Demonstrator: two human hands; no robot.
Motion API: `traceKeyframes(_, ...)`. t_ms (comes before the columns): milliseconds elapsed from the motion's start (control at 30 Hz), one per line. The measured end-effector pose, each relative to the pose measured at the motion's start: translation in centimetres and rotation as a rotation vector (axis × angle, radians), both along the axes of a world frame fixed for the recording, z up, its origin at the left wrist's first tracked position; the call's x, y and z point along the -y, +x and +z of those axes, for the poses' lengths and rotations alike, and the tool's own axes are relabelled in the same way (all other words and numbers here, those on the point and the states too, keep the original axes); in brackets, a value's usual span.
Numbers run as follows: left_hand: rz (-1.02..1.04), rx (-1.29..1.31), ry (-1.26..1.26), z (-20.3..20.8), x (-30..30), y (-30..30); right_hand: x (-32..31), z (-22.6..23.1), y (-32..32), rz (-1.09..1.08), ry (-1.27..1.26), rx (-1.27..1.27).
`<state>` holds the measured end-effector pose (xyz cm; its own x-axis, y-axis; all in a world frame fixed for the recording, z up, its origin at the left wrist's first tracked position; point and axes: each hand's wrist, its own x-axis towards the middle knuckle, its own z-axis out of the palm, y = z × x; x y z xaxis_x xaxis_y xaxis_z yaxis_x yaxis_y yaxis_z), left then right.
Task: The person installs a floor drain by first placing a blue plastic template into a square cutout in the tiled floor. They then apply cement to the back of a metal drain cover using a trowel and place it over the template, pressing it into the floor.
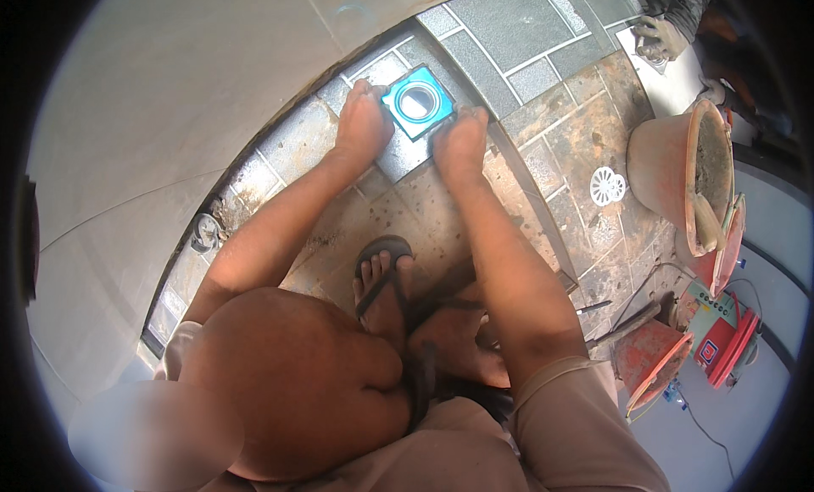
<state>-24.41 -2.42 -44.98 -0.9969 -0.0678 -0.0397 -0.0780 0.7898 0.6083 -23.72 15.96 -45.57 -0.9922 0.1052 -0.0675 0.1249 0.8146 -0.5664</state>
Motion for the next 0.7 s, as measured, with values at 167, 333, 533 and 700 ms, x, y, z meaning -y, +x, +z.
traceKeyframes(167,0.046,0.075,0.048,0.1,0.6,-0.6,-0.4,-0.1,-0.8,0.013,-0.028,0.013)
traceKeyframes(333,0.051,0.043,0.053,0.2,0.4,-0.3,0.0,0.1,-1.3,-0.003,0.030,0.060)
traceKeyframes(533,0.057,0.025,0.054,-0.3,0.3,-0.3,1.0,1.0,-1.8,-0.055,0.104,0.214)
traceKeyframes(700,0.055,0.025,0.070,-0.1,0.2,-0.2,1.5,1.9,-1.9,-0.079,0.112,0.259)
